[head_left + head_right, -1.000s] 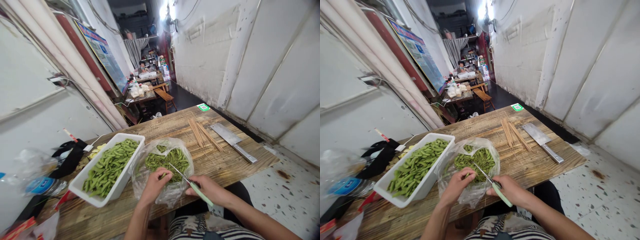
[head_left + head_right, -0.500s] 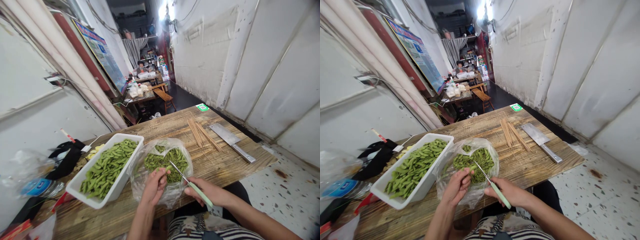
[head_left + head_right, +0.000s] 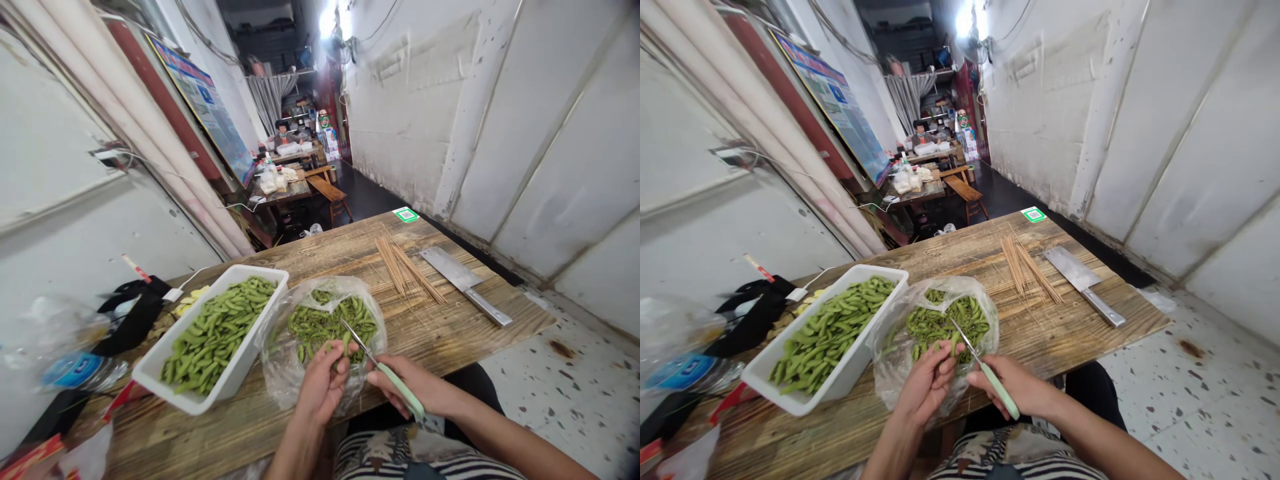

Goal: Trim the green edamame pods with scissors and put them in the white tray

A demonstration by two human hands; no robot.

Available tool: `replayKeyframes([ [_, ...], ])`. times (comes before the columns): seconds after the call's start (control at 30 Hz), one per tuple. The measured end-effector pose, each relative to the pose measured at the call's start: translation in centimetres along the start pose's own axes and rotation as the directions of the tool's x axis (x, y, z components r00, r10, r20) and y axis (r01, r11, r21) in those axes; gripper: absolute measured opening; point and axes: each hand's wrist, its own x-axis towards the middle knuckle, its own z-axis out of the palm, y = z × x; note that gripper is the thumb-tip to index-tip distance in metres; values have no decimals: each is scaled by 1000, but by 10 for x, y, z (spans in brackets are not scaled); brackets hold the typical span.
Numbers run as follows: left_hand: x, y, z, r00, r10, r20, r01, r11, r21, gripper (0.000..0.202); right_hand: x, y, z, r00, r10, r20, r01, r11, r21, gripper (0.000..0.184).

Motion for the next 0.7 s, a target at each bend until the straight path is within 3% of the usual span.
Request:
replayKeyframes([
  [0.13,-4,-3,1,1000,2,-20,-2,999,33,29,4,4,1,999,40,-21,-39,999,34,40],
  [0.2,-7,8,-2,987,151,-61,-142,981,129,30,6,6,1,999,36,-12,-36,999,8,38],
  [0.23,-9,19,-6,954,287,-88,-265,943,202,28,6,7,0,999,39,-5,-39,999,-11,38],
  [0.27,-12,33,-10,890,443,-110,-395,868,303,27,6,7,0,999,49,-5,-49,998,-31,39],
  [0.3,-15,50,-16,790,601,-123,-504,751,428,25,5,6,-1,998,61,3,-61,997,-47,39],
  [0.33,-19,69,-22,659,742,-120,-565,595,572,25,5,6,-1,998,63,5,-62,996,-62,40],
  [0.37,-21,90,-30,530,843,-95,-535,419,733,27,4,6,-2,998,62,7,-61,995,-73,40],
  [0.4,-23,111,-39,394,917,-62,-419,239,876,28,3,6,-2,998,58,9,-57,995,-79,40],
  [0.43,-23,133,-48,285,959,-11,-266,90,960,31,3,6,-3,999,50,10,-49,995,-82,39],
  [0.47,-21,153,-57,218,975,44,-127,-16,992,34,3,7,-3,999,45,12,-44,995,-84,39],
  [0.53,-9,187,-74,220,967,129,86,-151,985,37,4,10,-4,999,40,13,-39,994,-98,38],
  [0.6,11,212,-90,329,933,148,224,-229,947,39,5,13,-4,999,38,11,-36,992,-122,37],
  [0.7,41,230,-105,678,728,99,253,-358,899,46,4,14,-5,999,34,11,-32,988,-149,36],
])
